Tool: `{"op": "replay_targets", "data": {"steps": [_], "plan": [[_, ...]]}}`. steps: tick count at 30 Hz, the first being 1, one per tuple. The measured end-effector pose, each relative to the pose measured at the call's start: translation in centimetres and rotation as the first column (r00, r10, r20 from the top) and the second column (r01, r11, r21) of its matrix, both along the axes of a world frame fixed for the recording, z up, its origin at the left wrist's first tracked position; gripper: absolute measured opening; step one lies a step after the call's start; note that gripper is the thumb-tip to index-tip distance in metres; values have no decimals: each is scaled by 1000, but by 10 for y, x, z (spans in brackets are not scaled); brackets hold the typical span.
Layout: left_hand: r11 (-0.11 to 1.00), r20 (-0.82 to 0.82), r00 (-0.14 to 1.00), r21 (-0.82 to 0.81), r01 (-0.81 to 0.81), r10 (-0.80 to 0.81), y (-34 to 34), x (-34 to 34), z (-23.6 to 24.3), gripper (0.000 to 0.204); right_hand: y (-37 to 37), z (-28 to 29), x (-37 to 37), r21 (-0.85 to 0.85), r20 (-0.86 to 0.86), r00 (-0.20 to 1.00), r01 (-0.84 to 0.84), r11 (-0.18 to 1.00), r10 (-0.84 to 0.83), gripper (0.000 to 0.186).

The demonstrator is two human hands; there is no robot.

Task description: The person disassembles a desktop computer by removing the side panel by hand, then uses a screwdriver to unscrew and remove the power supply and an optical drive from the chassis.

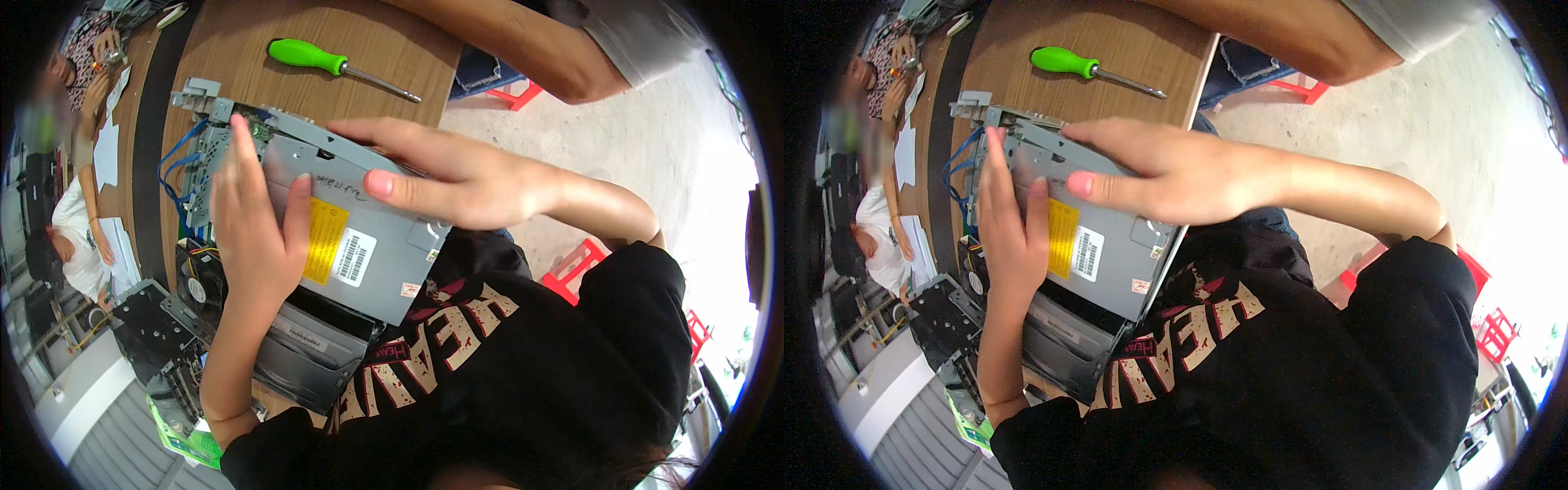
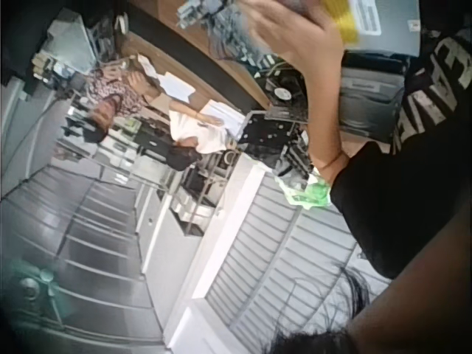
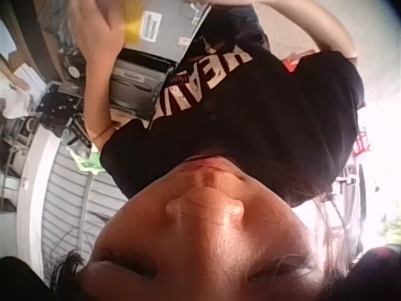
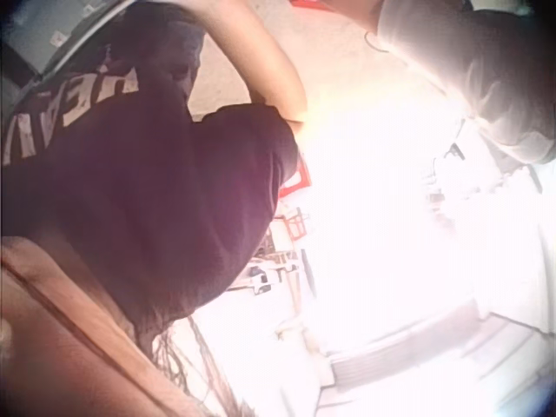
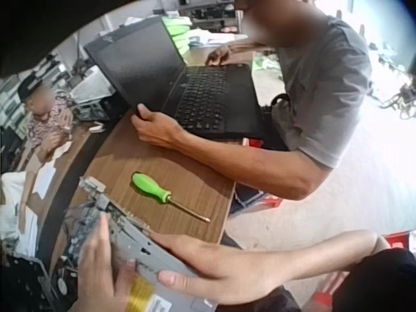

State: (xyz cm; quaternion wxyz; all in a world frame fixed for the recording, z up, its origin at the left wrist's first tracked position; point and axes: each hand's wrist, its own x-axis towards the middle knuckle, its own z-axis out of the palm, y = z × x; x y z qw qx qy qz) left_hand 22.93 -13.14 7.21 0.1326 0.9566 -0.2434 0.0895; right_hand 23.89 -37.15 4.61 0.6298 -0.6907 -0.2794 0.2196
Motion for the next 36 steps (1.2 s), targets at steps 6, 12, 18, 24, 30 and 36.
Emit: {"op": "replay_targets", "data": {"steps": [6,12,18,24,30,36], "plan": [[960,-38,959,-9,280,-280,-43,-24,17,93,-6,-11,-2,-29,-4,1000,22,999,-22,66],[944,-169,941,106,312,-292,-40,-28,8,103,-7,6,1,-213,37,997,-56,975,66,60],[944,-148,942,98,316,-301,-41,-31,6,104,-9,5,-1,-224,52,997,-39,974,52,58],[935,-131,939,120,334,-318,-36,-34,6,100,-2,-4,-2,-167,63,997,-42,985,53,56],[921,-119,926,123,371,-357,-30,-36,3,97,-4,3,-3,-265,47,997,-46,963,60,58],[933,-147,926,44,358,-348,-29,-37,8,96,-15,-9,7,-87,-131,989,62,994,-73,61]]}}
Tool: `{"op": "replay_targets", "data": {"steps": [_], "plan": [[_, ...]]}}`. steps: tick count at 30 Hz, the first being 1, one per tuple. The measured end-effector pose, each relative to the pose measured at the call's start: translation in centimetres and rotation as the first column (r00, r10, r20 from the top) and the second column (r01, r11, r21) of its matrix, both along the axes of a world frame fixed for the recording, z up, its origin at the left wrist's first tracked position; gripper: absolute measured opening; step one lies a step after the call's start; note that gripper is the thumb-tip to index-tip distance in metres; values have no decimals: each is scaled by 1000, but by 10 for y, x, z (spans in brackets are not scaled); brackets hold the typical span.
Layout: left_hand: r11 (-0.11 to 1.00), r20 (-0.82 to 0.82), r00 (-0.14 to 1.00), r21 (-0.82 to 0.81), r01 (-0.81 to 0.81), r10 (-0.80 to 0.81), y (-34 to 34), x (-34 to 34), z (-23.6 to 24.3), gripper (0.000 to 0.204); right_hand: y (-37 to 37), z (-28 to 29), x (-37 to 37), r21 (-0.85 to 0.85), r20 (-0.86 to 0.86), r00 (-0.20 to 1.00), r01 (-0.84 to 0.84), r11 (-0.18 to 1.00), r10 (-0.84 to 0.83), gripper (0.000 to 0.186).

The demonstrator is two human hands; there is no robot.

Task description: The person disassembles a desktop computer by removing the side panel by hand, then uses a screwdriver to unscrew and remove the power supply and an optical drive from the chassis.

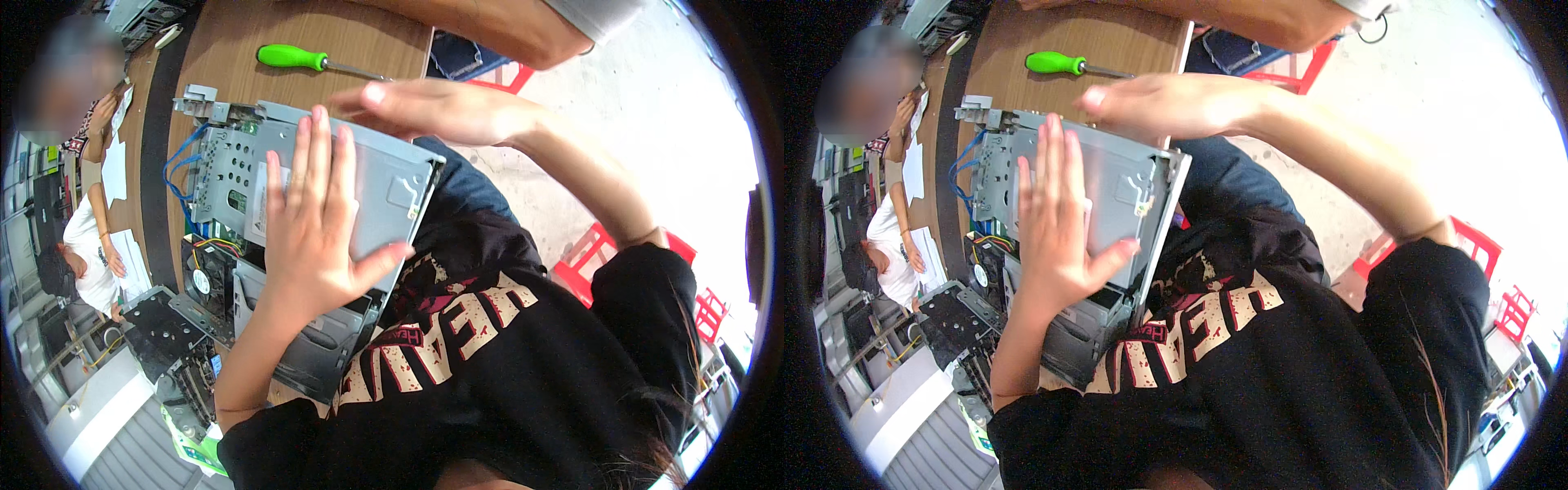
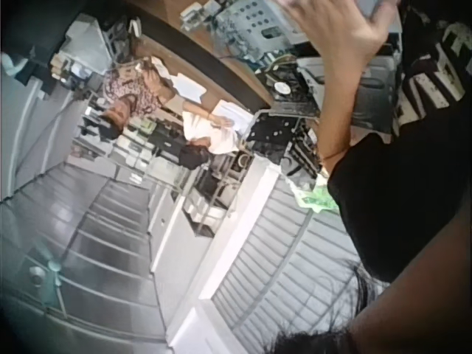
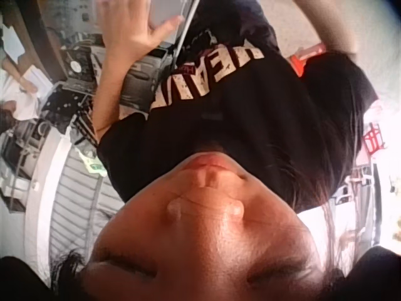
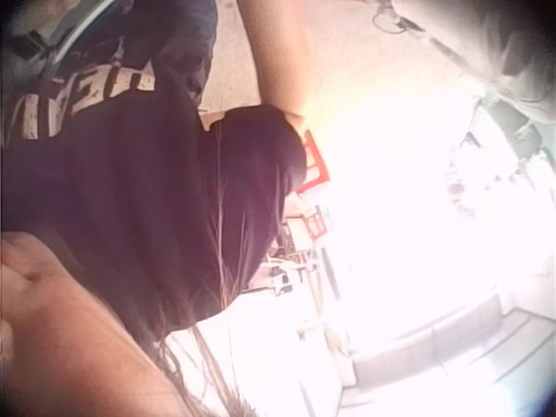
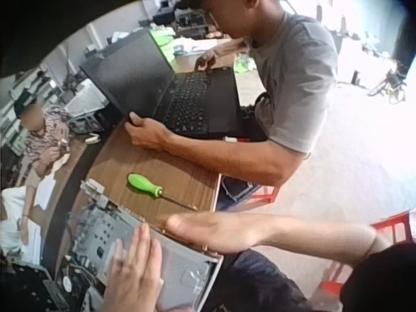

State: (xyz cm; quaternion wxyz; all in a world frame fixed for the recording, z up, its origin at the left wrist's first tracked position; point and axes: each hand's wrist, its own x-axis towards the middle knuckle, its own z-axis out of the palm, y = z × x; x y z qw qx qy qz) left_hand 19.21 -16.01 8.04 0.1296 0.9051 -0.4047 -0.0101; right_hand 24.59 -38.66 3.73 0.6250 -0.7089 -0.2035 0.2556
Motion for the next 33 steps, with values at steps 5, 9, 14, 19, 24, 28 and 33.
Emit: {"op": "replay_targets", "data": {"steps": [5,9,14,19,24,28,33], "plan": [[970,-198,978,218,110,-67,12,-28,22,93,-10,-48,29,-131,616,723,484,865,-312,42],[983,-252,967,163,90,-47,17,-33,17,87,24,-33,65,-233,815,550,601,764,-185,41],[992,-273,961,126,-15,49,21,-50,21,81,79,-36,106,-403,825,560,494,770,73,46],[996,-254,967,89,-13,36,16,-51,21,77,58,-41,96,-344,770,638,397,851,13,45],[995,-310,948,88,-47,72,22,-56,19,76,-10,24,51,276,242,962,58,959,-127,38],[995,-314,948,94,-28,56,21,-53,21,75,-47,70,26,944,-71,949,-36,329,306,45],[991,-277,958,128,-44,78,20,-54,18,77,-58,57,4,975,30,988,-62,212,151,45]]}}
